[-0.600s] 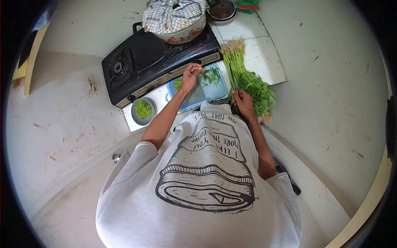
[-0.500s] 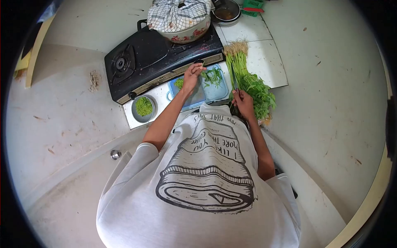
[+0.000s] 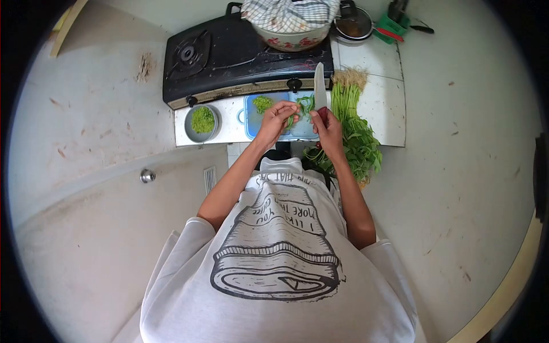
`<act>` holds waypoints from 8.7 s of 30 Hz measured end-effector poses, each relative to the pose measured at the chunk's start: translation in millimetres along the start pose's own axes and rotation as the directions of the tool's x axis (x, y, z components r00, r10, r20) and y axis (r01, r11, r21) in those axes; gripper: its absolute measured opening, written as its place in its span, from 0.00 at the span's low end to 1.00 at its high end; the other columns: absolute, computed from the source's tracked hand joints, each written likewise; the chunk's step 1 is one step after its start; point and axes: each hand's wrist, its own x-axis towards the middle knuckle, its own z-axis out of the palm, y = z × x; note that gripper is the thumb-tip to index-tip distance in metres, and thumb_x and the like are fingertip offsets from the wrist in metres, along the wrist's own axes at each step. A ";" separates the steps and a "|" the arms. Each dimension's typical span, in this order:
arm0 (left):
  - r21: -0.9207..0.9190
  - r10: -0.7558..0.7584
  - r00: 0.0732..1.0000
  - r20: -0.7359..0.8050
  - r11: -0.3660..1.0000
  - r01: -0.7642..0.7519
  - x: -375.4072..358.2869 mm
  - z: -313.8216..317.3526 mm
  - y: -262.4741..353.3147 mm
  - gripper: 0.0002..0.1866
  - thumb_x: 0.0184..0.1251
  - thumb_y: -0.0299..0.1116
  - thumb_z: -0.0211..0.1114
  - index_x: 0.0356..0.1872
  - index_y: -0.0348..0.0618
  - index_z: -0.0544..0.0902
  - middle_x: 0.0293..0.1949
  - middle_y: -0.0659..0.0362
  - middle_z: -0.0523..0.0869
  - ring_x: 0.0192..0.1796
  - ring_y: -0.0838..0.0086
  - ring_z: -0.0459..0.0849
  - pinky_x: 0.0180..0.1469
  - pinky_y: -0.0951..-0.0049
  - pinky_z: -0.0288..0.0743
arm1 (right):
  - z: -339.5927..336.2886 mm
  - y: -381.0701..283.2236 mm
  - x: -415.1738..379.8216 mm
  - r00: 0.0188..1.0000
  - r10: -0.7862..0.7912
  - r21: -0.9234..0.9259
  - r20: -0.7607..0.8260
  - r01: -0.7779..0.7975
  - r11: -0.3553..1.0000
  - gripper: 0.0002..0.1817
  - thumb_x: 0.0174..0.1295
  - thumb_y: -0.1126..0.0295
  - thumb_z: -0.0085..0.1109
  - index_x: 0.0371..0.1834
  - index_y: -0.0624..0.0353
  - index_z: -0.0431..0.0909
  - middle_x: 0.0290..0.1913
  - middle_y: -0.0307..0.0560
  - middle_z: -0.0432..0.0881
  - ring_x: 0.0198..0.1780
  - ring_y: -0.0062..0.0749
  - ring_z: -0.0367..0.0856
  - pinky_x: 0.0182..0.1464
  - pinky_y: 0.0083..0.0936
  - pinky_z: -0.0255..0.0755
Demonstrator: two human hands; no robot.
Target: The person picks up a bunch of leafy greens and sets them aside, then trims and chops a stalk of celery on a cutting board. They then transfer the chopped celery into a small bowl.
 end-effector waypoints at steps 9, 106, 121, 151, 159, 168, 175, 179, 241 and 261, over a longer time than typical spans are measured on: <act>0.089 0.159 0.982 -0.105 0.985 -0.149 -55.7 -17.5 -1.7 0.08 0.79 0.31 0.65 0.49 0.38 0.85 0.43 0.61 0.87 0.41 0.80 0.81 0.47 0.77 0.74 | 36.4 -11.3 18.4 0.950 0.013 0.037 0.312 -0.026 0.999 0.15 0.73 0.60 0.68 0.49 0.62 0.86 0.28 0.34 0.82 0.25 0.13 0.73 0.28 0.20 0.66; 0.899 0.464 0.830 0.310 0.143 -0.415 11.0 -213.8 -77.9 0.15 0.66 0.22 0.63 0.53 0.40 0.85 0.43 0.51 0.83 0.46 0.53 0.84 0.52 0.55 0.81 | 124.2 105.6 -10.8 0.927 0.131 -0.875 0.352 0.276 0.399 0.22 0.76 0.52 0.54 0.45 0.64 0.79 0.30 0.69 0.86 0.34 0.66 0.88 0.40 0.55 0.83; 0.903 0.498 0.823 0.274 0.162 -0.398 9.0 -209.9 -85.5 0.14 0.66 0.21 0.62 0.52 0.38 0.85 0.44 0.48 0.84 0.47 0.50 0.85 0.51 0.55 0.83 | 153.7 121.3 8.8 0.908 0.155 -0.895 0.390 0.334 0.295 0.19 0.75 0.60 0.50 0.41 0.66 0.82 0.34 0.66 0.89 0.37 0.60 0.91 0.42 0.51 0.85; 0.865 0.533 0.828 0.174 0.318 -0.387 8.6 -208.3 -87.1 0.07 0.71 0.25 0.64 0.46 0.38 0.85 0.41 0.48 0.86 0.44 0.48 0.87 0.47 0.54 0.82 | 151.6 124.0 4.3 0.916 0.156 -0.893 0.370 0.304 0.333 0.20 0.75 0.58 0.52 0.41 0.67 0.83 0.34 0.66 0.89 0.39 0.61 0.91 0.45 0.53 0.84; 0.876 0.548 0.817 0.179 0.289 -0.385 8.0 -209.0 -89.0 0.07 0.71 0.25 0.65 0.46 0.37 0.84 0.40 0.48 0.85 0.42 0.47 0.86 0.46 0.54 0.82 | 152.1 119.9 -2.5 0.912 0.135 -0.884 0.387 0.326 0.335 0.22 0.75 0.55 0.52 0.42 0.67 0.83 0.31 0.67 0.88 0.36 0.63 0.90 0.43 0.54 0.84; 0.863 0.555 0.816 0.158 0.325 -0.388 7.4 -206.3 -86.9 0.05 0.71 0.25 0.63 0.44 0.38 0.84 0.39 0.47 0.85 0.42 0.47 0.86 0.46 0.52 0.82 | 159.7 128.7 9.3 0.900 0.175 -0.878 0.399 0.320 0.356 0.22 0.76 0.54 0.51 0.44 0.66 0.83 0.34 0.70 0.87 0.39 0.66 0.89 0.45 0.56 0.83; 0.847 0.564 0.814 0.138 0.359 -0.392 6.8 -205.6 -86.2 0.04 0.71 0.24 0.64 0.43 0.38 0.84 0.40 0.48 0.85 0.42 0.46 0.86 0.45 0.53 0.82 | 150.6 129.3 4.1 0.914 0.191 -0.888 0.357 0.269 0.372 0.24 0.76 0.53 0.52 0.43 0.67 0.83 0.35 0.71 0.87 0.40 0.66 0.89 0.45 0.56 0.83; 0.856 0.543 0.827 0.145 0.349 -0.380 8.4 -207.6 -86.5 0.04 0.71 0.24 0.64 0.43 0.38 0.84 0.40 0.47 0.86 0.42 0.46 0.86 0.45 0.53 0.82 | 154.2 125.9 2.9 0.913 0.158 -0.876 0.377 0.295 0.382 0.24 0.76 0.53 0.51 0.42 0.67 0.83 0.33 0.70 0.87 0.38 0.67 0.89 0.44 0.56 0.83; 0.907 0.503 0.857 0.113 0.299 -0.295 3.8 -196.1 -79.0 0.05 0.71 0.27 0.64 0.43 0.39 0.84 0.39 0.49 0.81 0.43 0.49 0.84 0.46 0.52 0.81 | 146.5 137.5 3.4 0.912 0.110 -0.871 0.395 0.333 0.362 0.22 0.75 0.52 0.54 0.41 0.65 0.82 0.27 0.66 0.86 0.31 0.66 0.88 0.38 0.56 0.84; 0.872 0.519 0.843 0.144 0.336 -0.356 2.0 -205.0 -84.2 0.06 0.68 0.23 0.63 0.42 0.38 0.86 0.38 0.48 0.81 0.43 0.49 0.84 0.47 0.53 0.80 | 147.0 123.3 5.6 0.907 0.199 -0.897 0.371 0.295 0.329 0.21 0.75 0.55 0.52 0.42 0.65 0.84 0.33 0.67 0.88 0.37 0.63 0.90 0.44 0.54 0.85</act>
